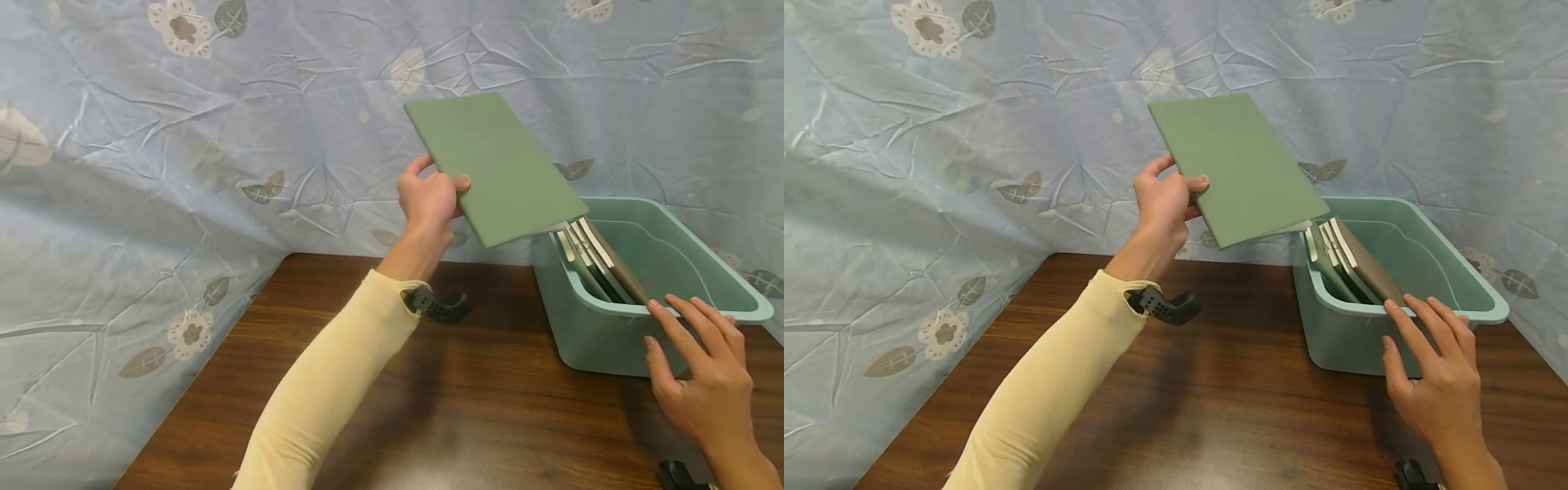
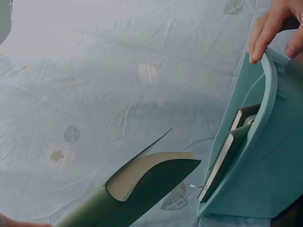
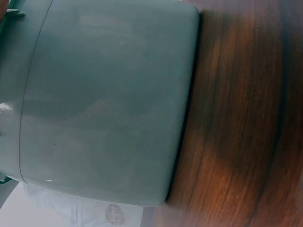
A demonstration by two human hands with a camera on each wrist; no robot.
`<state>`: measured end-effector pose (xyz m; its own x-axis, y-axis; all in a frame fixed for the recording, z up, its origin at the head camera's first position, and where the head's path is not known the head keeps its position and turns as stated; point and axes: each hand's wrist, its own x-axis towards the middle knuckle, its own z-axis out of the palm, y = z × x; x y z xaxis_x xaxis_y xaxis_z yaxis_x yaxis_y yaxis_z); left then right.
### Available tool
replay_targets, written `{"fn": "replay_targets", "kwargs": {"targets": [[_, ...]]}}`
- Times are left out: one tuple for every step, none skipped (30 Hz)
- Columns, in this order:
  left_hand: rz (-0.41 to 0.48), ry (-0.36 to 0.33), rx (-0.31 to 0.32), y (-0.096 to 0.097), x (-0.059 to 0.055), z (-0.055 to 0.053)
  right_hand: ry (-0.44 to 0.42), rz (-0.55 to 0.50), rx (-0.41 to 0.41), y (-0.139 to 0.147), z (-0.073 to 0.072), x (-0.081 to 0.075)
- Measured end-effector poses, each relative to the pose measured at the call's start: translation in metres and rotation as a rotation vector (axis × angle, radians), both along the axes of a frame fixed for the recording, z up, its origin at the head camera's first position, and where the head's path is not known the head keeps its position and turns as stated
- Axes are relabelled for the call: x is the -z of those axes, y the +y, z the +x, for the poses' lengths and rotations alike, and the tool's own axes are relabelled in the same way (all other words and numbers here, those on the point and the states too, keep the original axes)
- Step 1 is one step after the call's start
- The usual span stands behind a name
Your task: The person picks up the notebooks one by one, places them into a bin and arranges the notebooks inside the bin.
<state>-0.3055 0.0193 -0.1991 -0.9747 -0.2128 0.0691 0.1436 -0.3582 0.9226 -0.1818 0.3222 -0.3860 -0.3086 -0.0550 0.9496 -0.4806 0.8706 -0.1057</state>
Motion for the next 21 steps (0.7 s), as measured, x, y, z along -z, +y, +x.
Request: {"fn": "replay_targets", "kwargs": {"targets": [[0.004,0.002,0.002,0.001,0.000,0.000,0.000,0.001,-0.002,0.000,0.000,0.000],[0.005,0.003,0.002,0.003,-0.001,0.000,0.001,0.001,-0.002,0.000,0.000,0.000],[0.010,0.003,0.003,0.005,-0.001,0.000,0.002,0.002,-0.003,0.000,0.000,0.000],[0.013,0.003,0.003,0.006,-0.001,0.000,0.005,0.002,-0.005,0.000,-0.001,-0.001],[0.016,0.001,0.002,0.008,-0.001,0.000,0.007,0.002,-0.006,0.000,-0.001,-0.001],[0.019,0.000,0.001,0.010,-0.001,-0.001,0.009,0.000,-0.008,0.000,-0.001,-0.001],[0.026,-0.002,0.001,0.013,-0.001,-0.001,0.009,0.002,-0.006,0.000,-0.001,-0.001],[0.031,-0.004,0.000,0.015,-0.001,-0.001,0.010,0.002,-0.004,0.001,-0.001,-0.001],[0.037,-0.008,0.001,0.018,-0.001,-0.002,0.007,0.005,-0.001,0.001,-0.001,-0.001],[0.042,-0.012,0.002,0.020,0.000,-0.002,0.005,0.005,0.000,0.002,-0.001,-0.001],[0.047,-0.016,0.003,0.023,0.000,-0.002,0.002,0.005,0.000,0.002,-0.001,-0.002],[0.048,-0.022,0.003,0.025,0.000,-0.003,-0.001,0.006,0.001,0.002,-0.001,-0.001],[0.048,-0.027,0.004,0.027,0.000,-0.003,-0.005,0.008,0.000,0.003,-0.001,-0.002],[0.047,-0.032,0.005,0.030,0.001,-0.003,-0.007,0.007,-0.001,0.003,-0.001,-0.002],[0.044,-0.037,0.006,0.032,0.002,-0.003,-0.009,0.006,-0.003,0.003,-0.001,-0.002],[0.041,-0.039,0.009,0.035,0.002,-0.003,-0.009,0.004,-0.007,0.004,-0.001,-0.002],[0.036,-0.040,0.010,0.038,0.003,-0.003,-0.009,0.004,-0.007,0.004,-0.001,-0.002],[0.031,-0.041,0.013,0.041,0.004,-0.002,-0.007,0.002,-0.009,0.004,-0.002,-0.002],[0.027,-0.039,0.016,0.044,0.005,-0.002,-0.005,0.000,-0.012,0.003,-0.002,-0.002],[0.022,-0.039,0.016,0.047,0.006,-0.002,-0.001,-0.003,-0.016,0.003,-0.002,-0.002],[0.020,-0.039,0.018,0.050,0.007,-0.001,0.001,-0.005,-0.018,0.003,-0.003,-0.002]]}}
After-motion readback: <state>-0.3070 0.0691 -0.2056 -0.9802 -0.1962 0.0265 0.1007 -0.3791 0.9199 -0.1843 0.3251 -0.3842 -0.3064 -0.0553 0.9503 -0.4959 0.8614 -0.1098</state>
